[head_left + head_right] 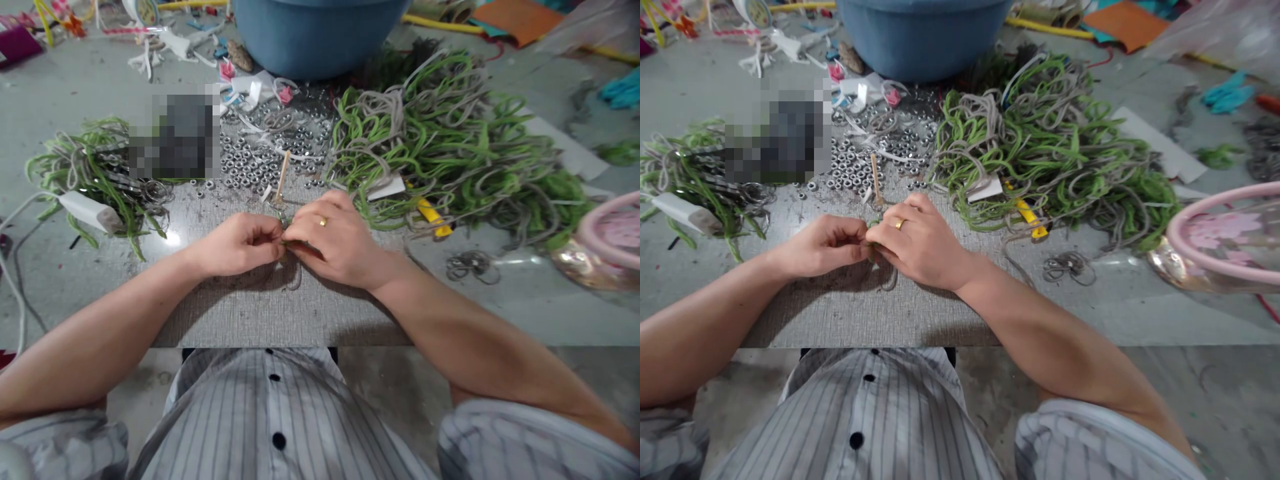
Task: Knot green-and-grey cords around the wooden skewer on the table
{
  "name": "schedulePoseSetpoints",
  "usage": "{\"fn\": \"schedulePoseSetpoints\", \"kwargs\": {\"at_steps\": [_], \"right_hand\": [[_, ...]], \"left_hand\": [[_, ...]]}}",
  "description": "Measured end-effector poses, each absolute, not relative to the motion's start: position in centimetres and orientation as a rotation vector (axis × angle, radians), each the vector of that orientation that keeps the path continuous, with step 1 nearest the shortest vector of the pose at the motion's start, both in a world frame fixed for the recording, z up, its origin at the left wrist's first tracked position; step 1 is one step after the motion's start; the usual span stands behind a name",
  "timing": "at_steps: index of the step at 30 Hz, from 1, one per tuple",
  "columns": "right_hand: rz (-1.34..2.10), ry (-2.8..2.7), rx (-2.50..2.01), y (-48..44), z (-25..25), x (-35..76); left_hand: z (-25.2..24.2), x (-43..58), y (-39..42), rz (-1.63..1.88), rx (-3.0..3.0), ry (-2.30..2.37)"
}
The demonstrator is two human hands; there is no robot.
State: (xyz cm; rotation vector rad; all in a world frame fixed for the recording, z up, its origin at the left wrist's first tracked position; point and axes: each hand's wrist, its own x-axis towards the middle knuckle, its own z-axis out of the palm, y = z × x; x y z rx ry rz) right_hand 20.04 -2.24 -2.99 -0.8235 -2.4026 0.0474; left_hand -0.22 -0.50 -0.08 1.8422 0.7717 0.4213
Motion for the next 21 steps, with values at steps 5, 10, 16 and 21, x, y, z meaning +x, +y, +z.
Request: {"fn": "schedulePoseSetpoints", "kwargs": {"at_steps": [5, 10, 16, 21], "right_hand": [[0.056, -2.360, -0.840, -1.9, -3.0, 20.2], [0.093, -2.324, -0.969, -1.8, -3.3, 20.4], [0.054, -2.297, -1.090, -1.9, -3.2, 20.3], [0.045, -2.288, -1.087, -1.9, -3.0, 20.3]], "left_hand": [[0.0, -0.3, -0.5, 0.424, 1.869, 0.769], [-0.5, -0.5, -0.5, 0.564, 1.957, 0.814], [-1.0, -0.4, -0.9, 0.640, 2.417, 0.889], [-1.4, -0.5, -0.9, 0.642, 2.586, 0.865]]}}
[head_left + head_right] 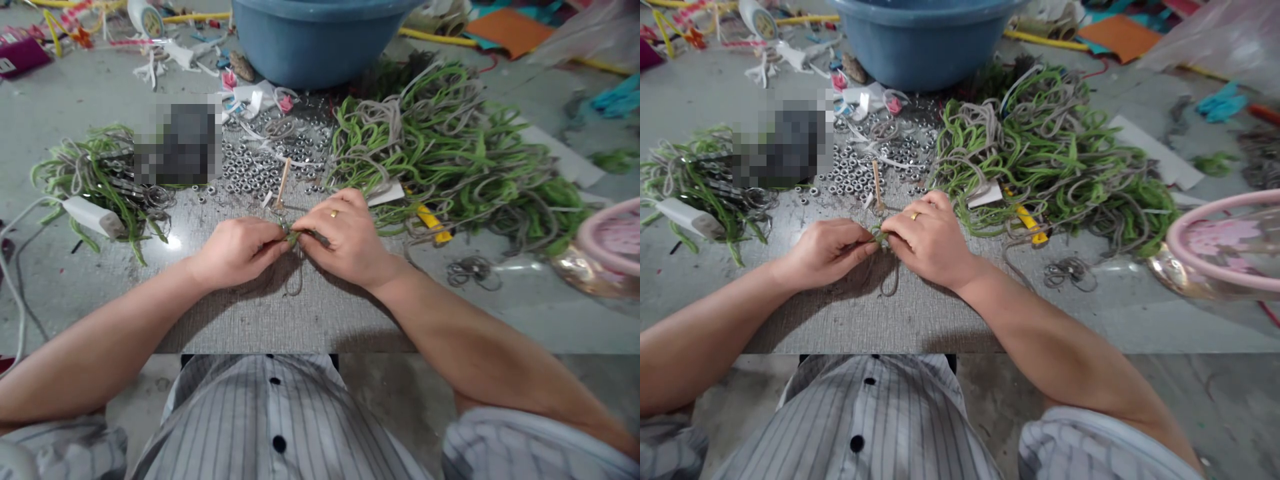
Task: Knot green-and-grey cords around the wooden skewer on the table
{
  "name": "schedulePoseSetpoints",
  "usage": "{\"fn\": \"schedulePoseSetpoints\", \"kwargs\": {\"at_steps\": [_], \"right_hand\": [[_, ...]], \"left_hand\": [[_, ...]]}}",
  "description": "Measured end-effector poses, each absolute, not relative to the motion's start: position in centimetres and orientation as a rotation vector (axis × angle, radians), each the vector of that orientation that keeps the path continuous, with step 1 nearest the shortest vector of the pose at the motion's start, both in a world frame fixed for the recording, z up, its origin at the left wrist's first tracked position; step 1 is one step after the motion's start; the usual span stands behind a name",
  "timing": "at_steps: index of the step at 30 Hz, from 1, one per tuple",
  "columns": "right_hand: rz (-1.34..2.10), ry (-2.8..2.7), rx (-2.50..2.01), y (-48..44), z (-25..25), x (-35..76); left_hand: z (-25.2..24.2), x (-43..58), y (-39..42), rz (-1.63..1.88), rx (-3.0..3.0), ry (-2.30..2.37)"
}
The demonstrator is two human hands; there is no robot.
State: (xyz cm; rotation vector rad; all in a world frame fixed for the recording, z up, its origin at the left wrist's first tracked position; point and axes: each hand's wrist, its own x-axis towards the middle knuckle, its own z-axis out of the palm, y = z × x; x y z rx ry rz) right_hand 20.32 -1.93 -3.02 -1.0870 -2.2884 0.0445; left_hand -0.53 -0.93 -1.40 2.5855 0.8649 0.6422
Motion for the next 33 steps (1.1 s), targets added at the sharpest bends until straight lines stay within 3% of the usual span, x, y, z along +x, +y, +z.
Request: {"fn": "schedulePoseSetpoints", "kwargs": {"at_steps": [10, 21, 33], "right_hand": [[0.049, -2.377, -0.854, -2.50, -2.99, 19.89], [-0.091, -2.285, -0.882, -2.44, -3.13, 20.08], [0.062, -2.255, -0.982, -2.15, -2.85, 20.23]], "left_hand": [[-2.01, -0.42, -0.66, 0.593, 2.437, 0.899], [-2.01, -0.37, -0.71, 0.627, 2.374, 0.936], [-1.72, -0.04, -1.05, 0.767, 2.278, 0.986]]}}
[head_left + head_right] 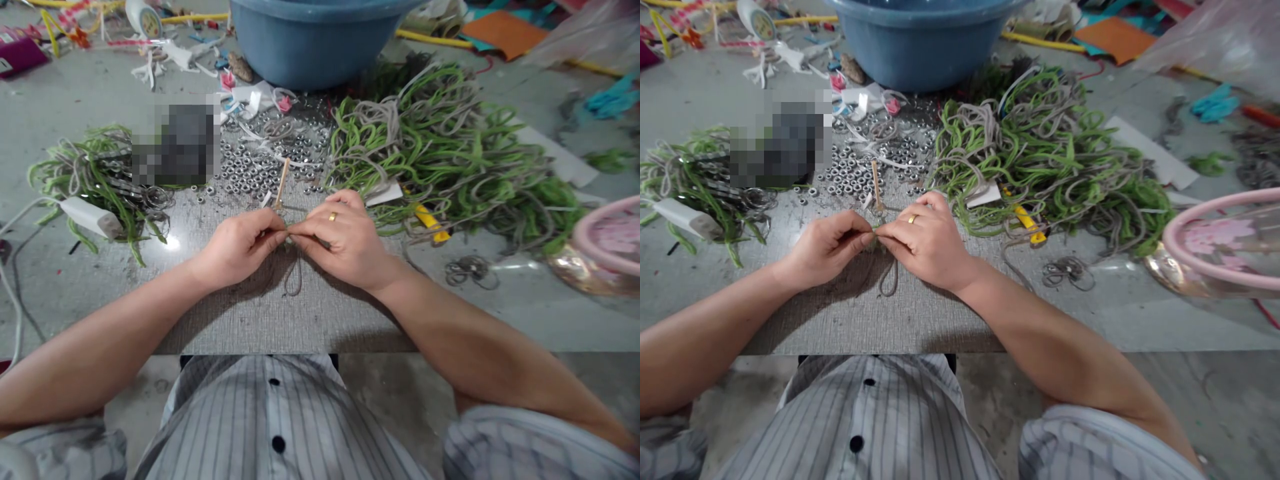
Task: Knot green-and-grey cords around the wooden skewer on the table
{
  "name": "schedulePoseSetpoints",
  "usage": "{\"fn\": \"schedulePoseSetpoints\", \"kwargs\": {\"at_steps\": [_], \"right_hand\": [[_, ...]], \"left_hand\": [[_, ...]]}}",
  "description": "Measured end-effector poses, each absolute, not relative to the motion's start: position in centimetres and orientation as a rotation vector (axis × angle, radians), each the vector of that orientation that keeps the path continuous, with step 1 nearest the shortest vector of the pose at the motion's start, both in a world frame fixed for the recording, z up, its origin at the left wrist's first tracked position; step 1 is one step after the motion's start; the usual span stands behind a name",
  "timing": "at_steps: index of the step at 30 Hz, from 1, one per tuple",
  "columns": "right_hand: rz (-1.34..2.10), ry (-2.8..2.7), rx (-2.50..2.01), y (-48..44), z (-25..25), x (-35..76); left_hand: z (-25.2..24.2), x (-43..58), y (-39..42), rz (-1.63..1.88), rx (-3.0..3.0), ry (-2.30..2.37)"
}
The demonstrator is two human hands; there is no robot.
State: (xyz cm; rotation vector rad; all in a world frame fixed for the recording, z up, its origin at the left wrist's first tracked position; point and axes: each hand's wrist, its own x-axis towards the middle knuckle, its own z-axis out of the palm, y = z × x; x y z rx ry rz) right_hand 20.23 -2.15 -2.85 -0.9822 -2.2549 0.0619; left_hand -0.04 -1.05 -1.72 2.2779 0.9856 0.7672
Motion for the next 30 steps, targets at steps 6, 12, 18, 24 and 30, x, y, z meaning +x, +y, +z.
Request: {"fn": "schedulePoseSetpoints", "kwargs": {"at_steps": [6, 12, 18, 24, 30], "right_hand": [[0.163, -2.286, -1.038, -2.1, -2.6, 20.3], [0.160, -2.293, -1.032, -2.3, -2.5, 20.4], [0.199, -2.333, -1.052, -2.2, -2.2, 20.3], [0.310, -2.460, -1.089, -1.9, -1.7, 20.8], [0.370, -2.557, -1.117, -1.4, -1.6, 21.4]], "left_hand": [[-1.9, -0.2, -1.0, 0.803, 2.322, 0.960], [-1.9, -0.1, -0.9, 0.784, 2.337, 0.992], [-2.0, -0.1, -0.8, 0.650, 2.438, 0.995], [-2.1, -0.3, -0.8, 0.559, 2.559, 0.972], [-1.9, -0.1, -0.9, 0.336, 2.639, 1.001]]}}
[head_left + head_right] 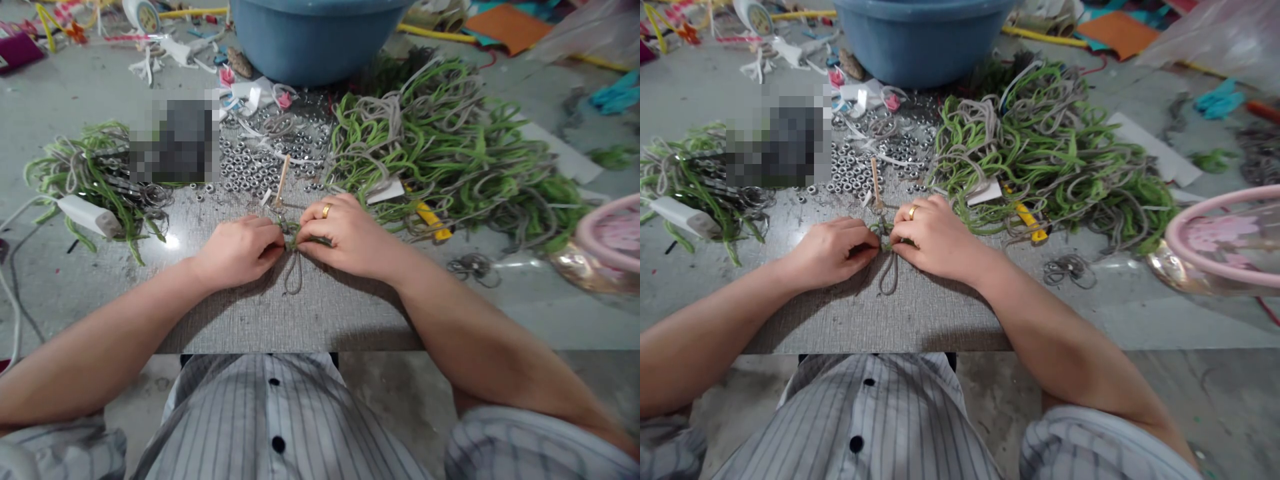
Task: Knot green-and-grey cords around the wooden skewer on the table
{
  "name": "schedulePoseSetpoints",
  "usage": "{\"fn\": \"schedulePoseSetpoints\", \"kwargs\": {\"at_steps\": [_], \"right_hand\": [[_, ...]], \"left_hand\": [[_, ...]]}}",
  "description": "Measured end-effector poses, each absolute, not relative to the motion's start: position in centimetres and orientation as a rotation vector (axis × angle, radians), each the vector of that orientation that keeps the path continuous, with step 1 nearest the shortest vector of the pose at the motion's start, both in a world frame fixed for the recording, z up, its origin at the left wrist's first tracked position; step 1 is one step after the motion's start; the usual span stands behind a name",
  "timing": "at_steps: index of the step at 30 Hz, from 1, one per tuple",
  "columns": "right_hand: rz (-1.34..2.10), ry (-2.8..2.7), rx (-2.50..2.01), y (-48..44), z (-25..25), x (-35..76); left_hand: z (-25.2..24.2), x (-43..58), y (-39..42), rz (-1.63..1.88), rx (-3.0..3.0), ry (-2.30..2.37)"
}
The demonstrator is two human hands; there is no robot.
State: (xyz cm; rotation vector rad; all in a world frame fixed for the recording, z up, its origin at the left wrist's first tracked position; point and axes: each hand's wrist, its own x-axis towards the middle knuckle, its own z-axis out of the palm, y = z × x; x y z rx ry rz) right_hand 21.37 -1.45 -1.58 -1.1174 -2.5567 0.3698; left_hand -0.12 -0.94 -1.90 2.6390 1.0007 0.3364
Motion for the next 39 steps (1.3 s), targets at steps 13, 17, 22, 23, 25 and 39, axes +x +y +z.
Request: {"fn": "schedulePoseSetpoints", "kwargs": {"at_steps": [13, 17, 22, 23, 25, 39], "right_hand": [[0.319, -2.586, -1.156, -1.40, -2.37, 20.89], [0.347, -2.573, -1.152, -1.45, -2.38, 20.88], [0.381, -2.556, -1.139, -1.48, -2.53, 20.76], [0.385, -2.550, -1.141, -1.47, -2.57, 20.74], [0.388, -2.542, -1.142, -1.44, -2.62, 20.70], [0.467, -2.522, -1.133, -1.40, -2.63, 20.64]], "left_hand": [[-1.74, 0.23, -1.16, 0.214, 2.637, 1.112], [-1.79, 0.37, -1.15, 0.186, 2.651, 1.121], [-2.04, 0.34, -1.15, 0.203, 2.682, 1.122], [-2.06, 0.31, -1.16, 0.213, 2.690, 1.118], [-2.07, 0.26, -1.16, 0.230, 2.701, 1.109], [-2.15, 0.67, -1.45, 0.206, 2.697, 1.174]]}}
